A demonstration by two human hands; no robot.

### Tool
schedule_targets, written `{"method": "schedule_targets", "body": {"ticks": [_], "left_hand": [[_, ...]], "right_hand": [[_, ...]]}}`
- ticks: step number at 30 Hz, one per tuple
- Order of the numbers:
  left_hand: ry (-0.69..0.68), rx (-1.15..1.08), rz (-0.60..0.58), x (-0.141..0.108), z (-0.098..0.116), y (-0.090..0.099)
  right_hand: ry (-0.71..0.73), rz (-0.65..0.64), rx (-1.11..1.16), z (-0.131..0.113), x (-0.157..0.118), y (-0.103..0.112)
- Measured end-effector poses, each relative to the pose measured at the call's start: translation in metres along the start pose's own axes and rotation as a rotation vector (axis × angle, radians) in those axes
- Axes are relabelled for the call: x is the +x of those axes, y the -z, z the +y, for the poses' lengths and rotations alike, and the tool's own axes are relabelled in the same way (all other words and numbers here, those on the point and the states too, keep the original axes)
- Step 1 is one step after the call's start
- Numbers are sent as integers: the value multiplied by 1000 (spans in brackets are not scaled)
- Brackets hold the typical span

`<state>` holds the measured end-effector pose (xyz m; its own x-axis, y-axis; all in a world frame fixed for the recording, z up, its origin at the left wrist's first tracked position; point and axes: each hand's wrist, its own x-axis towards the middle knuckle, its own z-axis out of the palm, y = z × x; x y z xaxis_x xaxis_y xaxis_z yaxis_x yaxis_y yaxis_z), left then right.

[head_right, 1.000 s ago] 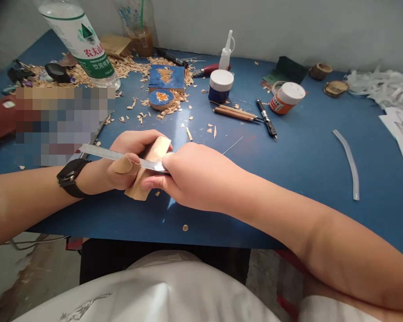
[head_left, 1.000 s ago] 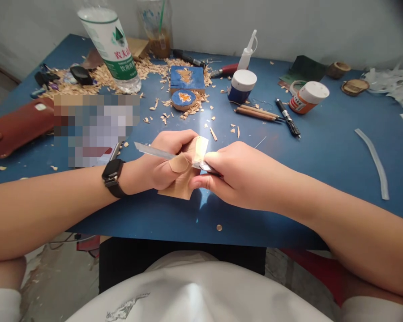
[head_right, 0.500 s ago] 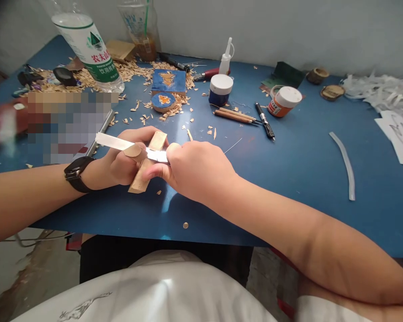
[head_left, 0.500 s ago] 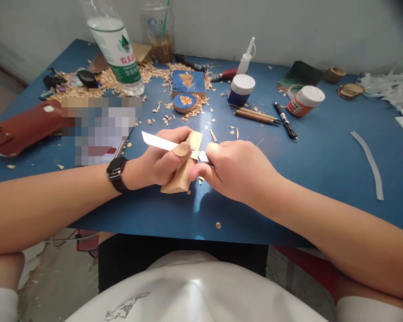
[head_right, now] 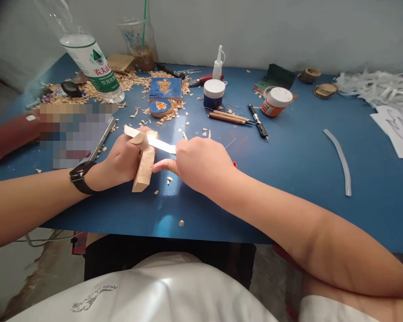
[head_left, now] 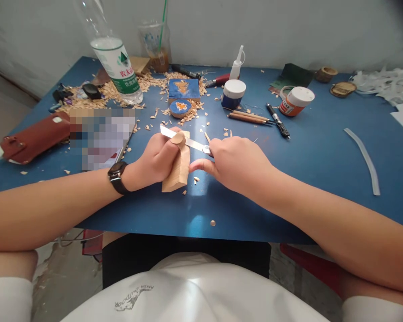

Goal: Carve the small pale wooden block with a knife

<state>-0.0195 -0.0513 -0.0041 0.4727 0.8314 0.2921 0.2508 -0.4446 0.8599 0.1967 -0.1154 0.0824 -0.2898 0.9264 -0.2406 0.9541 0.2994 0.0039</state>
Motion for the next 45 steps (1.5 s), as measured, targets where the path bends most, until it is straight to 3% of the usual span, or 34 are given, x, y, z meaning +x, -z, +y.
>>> {"method": "schedule_targets", "body": {"ticks": [6, 10, 17, 21, 25, 34, 40, 45], "left_hand": [[44, -195, -83, -1, -6, -2], [7, -96, -159, -2, 3, -2], [-85, 47, -134, -4, 10, 0], [-105, -48, -179, -8, 11, 0], [-131, -123, -143, -13, 12, -4], [-20, 88, -56, -13, 25, -2], [-156, 184, -92, -2, 25, 1], [-172, 239, -115, -2, 26, 3]], "right_hand": [[248, -60, 140, 6, 6, 0], [369, -118, 226, 8, 3, 5], [315, -92, 175, 8, 8, 4], [297, -98, 175, 6, 10, 2], [284, -91, 187, 5, 7, 2], [352, -28, 212, 6, 3, 0], [358, -5, 257, 8, 3, -2], [373, 18, 271, 13, 9, -10]]}}
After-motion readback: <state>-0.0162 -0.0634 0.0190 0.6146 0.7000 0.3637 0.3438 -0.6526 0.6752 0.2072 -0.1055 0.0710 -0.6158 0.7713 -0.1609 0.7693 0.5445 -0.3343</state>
